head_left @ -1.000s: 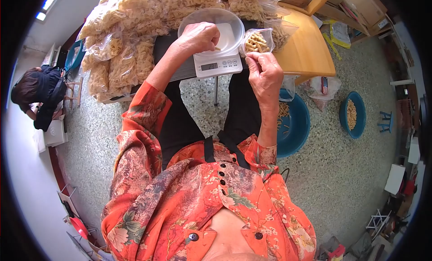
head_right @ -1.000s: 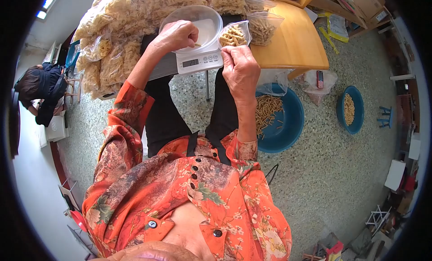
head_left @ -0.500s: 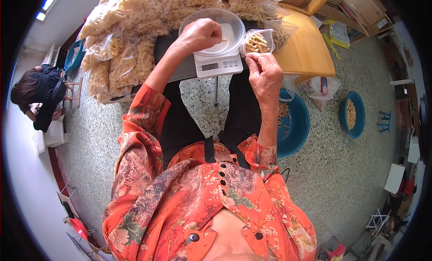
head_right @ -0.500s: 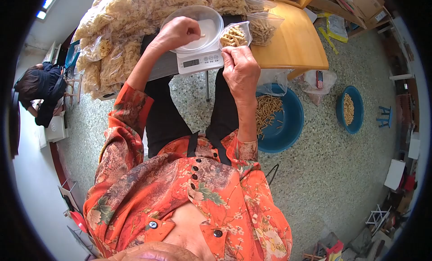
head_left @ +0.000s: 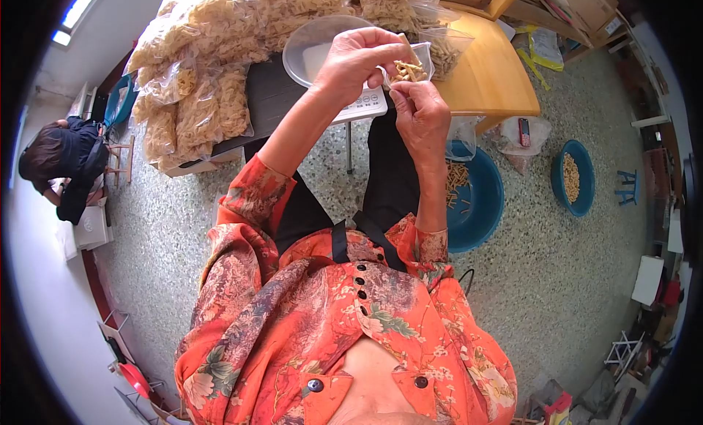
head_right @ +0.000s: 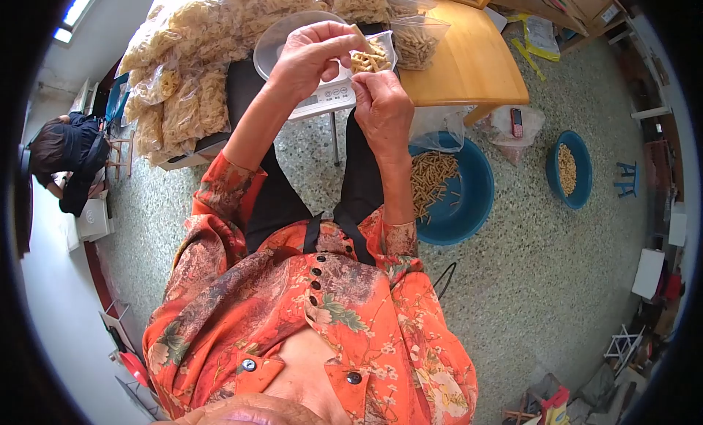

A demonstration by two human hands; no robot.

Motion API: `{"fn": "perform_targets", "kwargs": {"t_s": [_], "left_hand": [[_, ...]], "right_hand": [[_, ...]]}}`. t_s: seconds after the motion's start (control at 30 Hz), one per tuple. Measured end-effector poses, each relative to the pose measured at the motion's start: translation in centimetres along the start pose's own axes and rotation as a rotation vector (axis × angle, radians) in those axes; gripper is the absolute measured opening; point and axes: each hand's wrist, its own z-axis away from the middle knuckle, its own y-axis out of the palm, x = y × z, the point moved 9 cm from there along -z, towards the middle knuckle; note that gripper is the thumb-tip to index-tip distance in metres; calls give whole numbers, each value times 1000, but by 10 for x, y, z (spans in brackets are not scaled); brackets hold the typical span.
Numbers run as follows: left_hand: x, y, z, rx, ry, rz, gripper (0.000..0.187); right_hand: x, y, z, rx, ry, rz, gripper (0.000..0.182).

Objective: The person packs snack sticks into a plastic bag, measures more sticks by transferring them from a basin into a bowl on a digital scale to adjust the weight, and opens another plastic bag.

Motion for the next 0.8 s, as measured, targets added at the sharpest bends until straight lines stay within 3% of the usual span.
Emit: {"fn": "perform_targets", "kwargs": {"t_s": [0.1,0.13,0.2,0.27,0.33,0.4,0.47,0.6,0.8], "left_hand": [[-26,9,0,-138,472,-991,15],[-26,8,0,-143,458,-989,15],[-33,37,10,-19,772,-1425,15],[-34,40,7,10,766,-1486,13],[-26,44,-2,105,714,-1744,12],[-32,46,-5,96,729,-1771,11],[-32,51,-10,223,643,-1861,22],[-35,47,-18,246,573,-1868,14],[-37,36,-16,448,610,-1791,19]], "right_hand": [[-2,-1,1,3,-10,26,9],[-4,0,1,14,0,24,9],[-3,-1,0,-5,-23,21,8],[-4,0,0,-4,-23,16,7],[-7,0,0,-13,-12,-14,8],[-6,-1,-1,-14,-18,-11,8],[-6,-2,-3,-14,-27,-8,8],[-4,-4,-10,-19,-43,-16,9],[-4,-4,-18,17,-34,-35,10]]}}
